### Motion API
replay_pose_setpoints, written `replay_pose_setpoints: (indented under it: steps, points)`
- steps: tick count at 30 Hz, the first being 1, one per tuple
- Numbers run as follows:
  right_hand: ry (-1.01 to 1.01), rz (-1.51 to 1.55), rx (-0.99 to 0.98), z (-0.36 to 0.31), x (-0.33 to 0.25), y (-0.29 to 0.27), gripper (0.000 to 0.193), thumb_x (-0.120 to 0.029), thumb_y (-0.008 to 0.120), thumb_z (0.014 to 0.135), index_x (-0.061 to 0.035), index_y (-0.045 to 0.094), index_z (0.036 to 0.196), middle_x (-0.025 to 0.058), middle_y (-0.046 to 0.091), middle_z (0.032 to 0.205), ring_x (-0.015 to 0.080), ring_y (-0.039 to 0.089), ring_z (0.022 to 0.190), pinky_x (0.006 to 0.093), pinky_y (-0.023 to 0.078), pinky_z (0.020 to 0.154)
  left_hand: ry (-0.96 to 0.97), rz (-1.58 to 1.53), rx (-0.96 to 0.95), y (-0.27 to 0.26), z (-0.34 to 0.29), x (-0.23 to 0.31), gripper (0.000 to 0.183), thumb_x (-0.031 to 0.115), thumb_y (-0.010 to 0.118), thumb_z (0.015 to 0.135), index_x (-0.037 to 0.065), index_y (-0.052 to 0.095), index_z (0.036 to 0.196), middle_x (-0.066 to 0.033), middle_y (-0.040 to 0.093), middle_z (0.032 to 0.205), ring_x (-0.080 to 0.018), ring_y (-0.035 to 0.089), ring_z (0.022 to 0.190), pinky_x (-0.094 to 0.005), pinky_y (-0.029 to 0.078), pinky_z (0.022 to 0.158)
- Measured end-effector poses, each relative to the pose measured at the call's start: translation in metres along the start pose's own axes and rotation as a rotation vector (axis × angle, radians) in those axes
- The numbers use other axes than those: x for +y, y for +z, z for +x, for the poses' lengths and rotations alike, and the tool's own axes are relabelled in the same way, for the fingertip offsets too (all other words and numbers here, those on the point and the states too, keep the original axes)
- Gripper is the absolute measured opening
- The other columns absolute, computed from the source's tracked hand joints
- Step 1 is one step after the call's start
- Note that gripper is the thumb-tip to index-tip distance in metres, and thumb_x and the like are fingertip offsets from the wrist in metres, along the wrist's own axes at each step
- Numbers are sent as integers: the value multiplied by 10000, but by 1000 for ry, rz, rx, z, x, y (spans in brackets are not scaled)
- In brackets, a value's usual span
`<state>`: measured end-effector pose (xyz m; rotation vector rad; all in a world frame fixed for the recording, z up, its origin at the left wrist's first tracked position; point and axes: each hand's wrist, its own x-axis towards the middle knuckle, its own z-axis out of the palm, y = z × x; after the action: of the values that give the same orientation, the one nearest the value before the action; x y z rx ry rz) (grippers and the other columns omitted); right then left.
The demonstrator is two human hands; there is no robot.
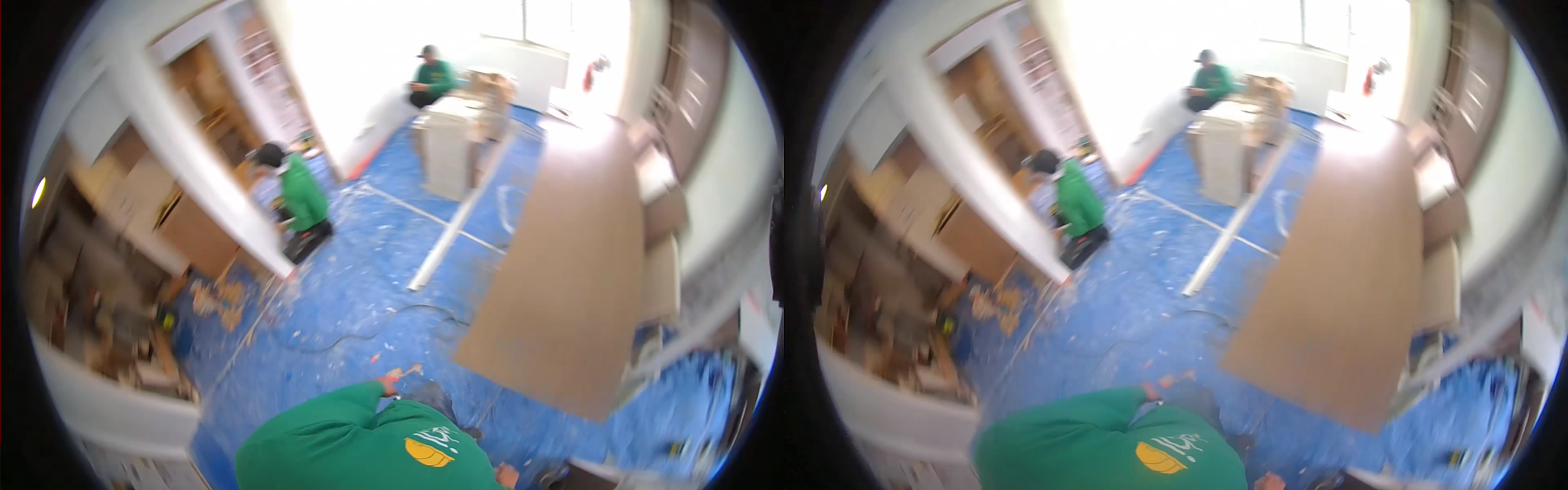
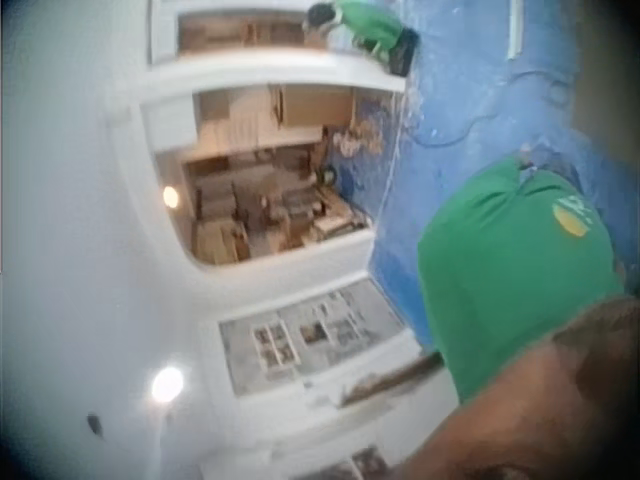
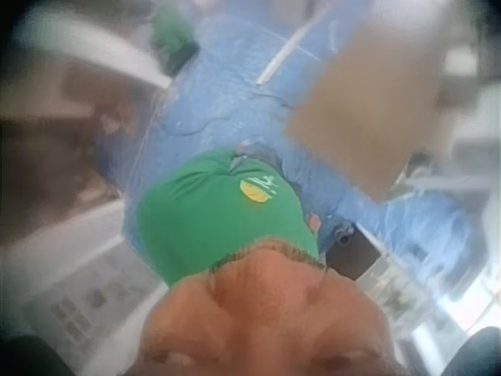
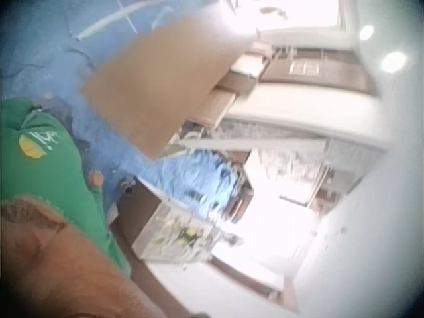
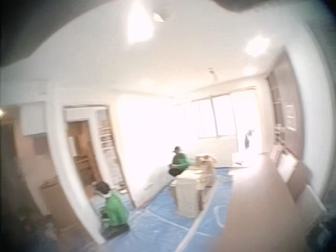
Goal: The person retrieves a utility knife and cuts a large sheet of laminate flooring. They then use tin snips to trim the edges of the cut piece. Finally, they measure the trimmed laminate with a tape measure.
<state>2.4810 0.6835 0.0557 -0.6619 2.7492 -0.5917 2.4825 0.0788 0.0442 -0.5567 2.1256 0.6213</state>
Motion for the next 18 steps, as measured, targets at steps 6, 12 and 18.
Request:
replay_pose_setpoints:
  steps: [6,12,18]
  points:
    - [33,204,-331,161,-68,-26,305,-340,661,913,-95,746,1072,118,650,663,255,651,613,418,526,554,431,-4,192,56,8,71,611,594,529,989,45,767,1114,-213,734,1171,-421,689,1078,-537,507,991]
    - [78,319,-492,257,-143,-10,377,-438,678,882,-127,739,1087,115,684,704,261,687,677,444,536,581,195,-87,558,83,-49,-47,502,552,539,996,131,763,1156,-187,735,1156,-401,687,1096,-541,534,950]
    - [-658,-113,-103,334,-53,27,453,-535,696,852,-159,733,1101,112,719,745,266,724,741,471,547,609,-457,-396,432,150,-149,-168,386,402,581,946,116,780,1114,-194,745,1144,-381,718,1048,-519,576,878]
